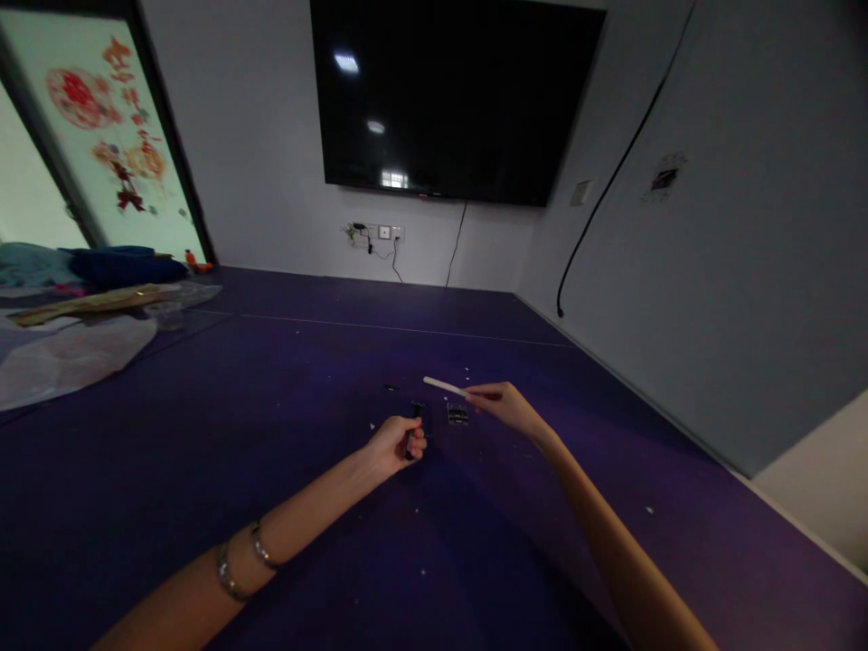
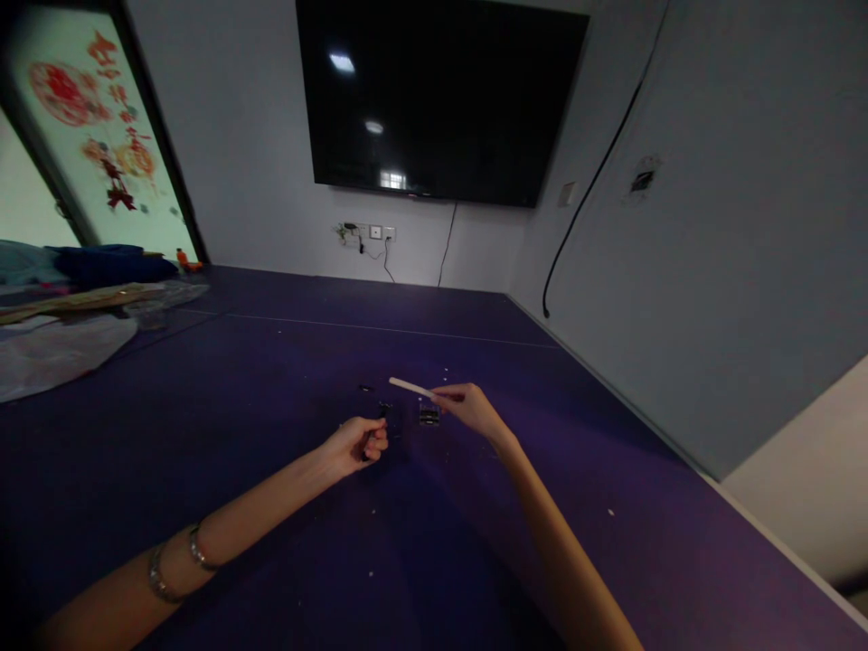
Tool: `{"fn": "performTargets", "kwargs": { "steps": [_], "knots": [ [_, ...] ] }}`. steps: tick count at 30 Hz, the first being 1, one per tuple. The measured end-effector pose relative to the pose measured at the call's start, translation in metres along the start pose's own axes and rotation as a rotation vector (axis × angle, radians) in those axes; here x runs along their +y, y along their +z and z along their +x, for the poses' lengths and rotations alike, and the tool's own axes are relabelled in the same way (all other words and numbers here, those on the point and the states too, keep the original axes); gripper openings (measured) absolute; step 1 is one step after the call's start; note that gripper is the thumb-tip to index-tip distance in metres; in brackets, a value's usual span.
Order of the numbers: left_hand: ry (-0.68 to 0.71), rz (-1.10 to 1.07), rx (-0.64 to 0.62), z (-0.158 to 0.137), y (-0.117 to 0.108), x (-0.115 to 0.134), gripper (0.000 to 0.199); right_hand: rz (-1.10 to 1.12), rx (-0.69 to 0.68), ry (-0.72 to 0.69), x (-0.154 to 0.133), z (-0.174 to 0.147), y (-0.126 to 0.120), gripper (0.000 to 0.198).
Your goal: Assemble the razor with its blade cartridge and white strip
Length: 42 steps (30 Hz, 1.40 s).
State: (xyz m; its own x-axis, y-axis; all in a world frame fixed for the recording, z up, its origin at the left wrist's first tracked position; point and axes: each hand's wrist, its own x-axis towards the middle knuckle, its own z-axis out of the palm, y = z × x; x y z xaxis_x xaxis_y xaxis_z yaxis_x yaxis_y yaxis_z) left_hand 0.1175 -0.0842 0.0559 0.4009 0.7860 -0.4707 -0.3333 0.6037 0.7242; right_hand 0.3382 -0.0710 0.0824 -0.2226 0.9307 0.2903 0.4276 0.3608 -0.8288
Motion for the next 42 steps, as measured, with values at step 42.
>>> {"fn": "performTargets", "kwargs": {
  "steps": [42],
  "knots": [
    [0.088, 0.054, -0.049, -0.015, 0.013, -0.005, 0.027, -0.152, -0.133, 0.0, 0.018, -0.002, -0.003, 0.037]
  ]
}}
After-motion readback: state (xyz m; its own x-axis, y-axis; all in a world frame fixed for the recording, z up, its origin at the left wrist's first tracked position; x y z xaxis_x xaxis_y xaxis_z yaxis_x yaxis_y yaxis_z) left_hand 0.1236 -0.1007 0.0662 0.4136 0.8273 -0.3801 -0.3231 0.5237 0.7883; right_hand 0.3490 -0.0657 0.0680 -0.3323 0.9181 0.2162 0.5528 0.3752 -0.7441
